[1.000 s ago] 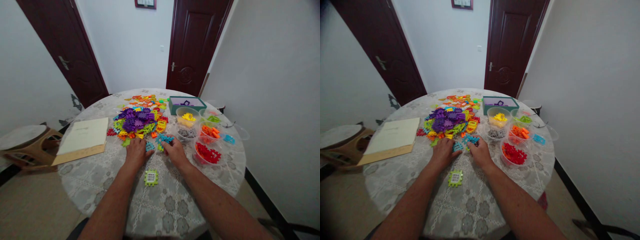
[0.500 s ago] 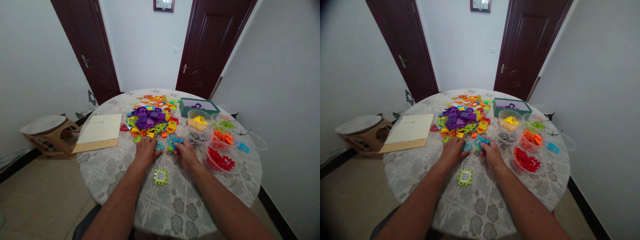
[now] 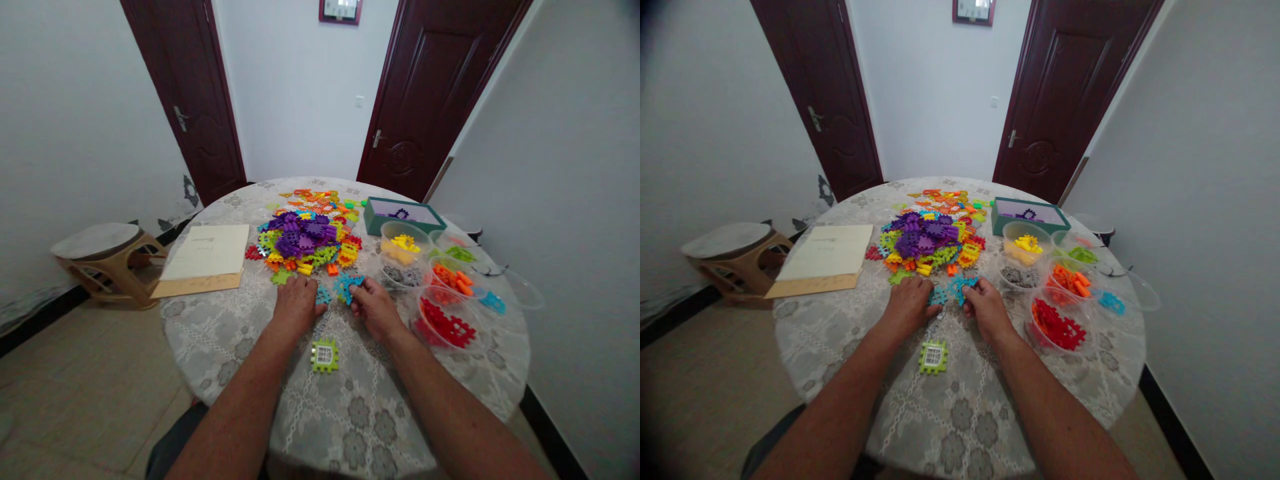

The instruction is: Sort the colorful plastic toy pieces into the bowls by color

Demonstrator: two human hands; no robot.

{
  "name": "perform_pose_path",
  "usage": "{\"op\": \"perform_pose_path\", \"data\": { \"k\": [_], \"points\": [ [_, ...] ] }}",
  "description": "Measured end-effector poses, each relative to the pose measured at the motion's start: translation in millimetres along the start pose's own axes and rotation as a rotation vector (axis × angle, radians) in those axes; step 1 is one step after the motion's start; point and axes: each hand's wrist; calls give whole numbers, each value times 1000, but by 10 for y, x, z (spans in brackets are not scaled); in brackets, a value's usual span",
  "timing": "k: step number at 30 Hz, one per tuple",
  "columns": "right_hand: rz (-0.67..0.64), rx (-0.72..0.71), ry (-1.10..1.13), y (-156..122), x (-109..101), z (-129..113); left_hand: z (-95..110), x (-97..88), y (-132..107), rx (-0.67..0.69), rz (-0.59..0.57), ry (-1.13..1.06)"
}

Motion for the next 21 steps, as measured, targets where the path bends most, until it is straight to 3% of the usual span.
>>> {"op": "perform_pose_path", "data": {
  "k": [13,21],
  "points": [
    [-18,-22,-122,-6,-6,36,12,4,-20,49,7,-93],
    [-24,-25,-196,-19,-3,74,105,-31,-132,173,197,-191]
  ]
}}
Point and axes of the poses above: each hand's wrist, its own y-axis towards the middle knuckle, its own x-axis out of the palm, z = x × y, and after that the axes turned 5 degrees about x, right-handed
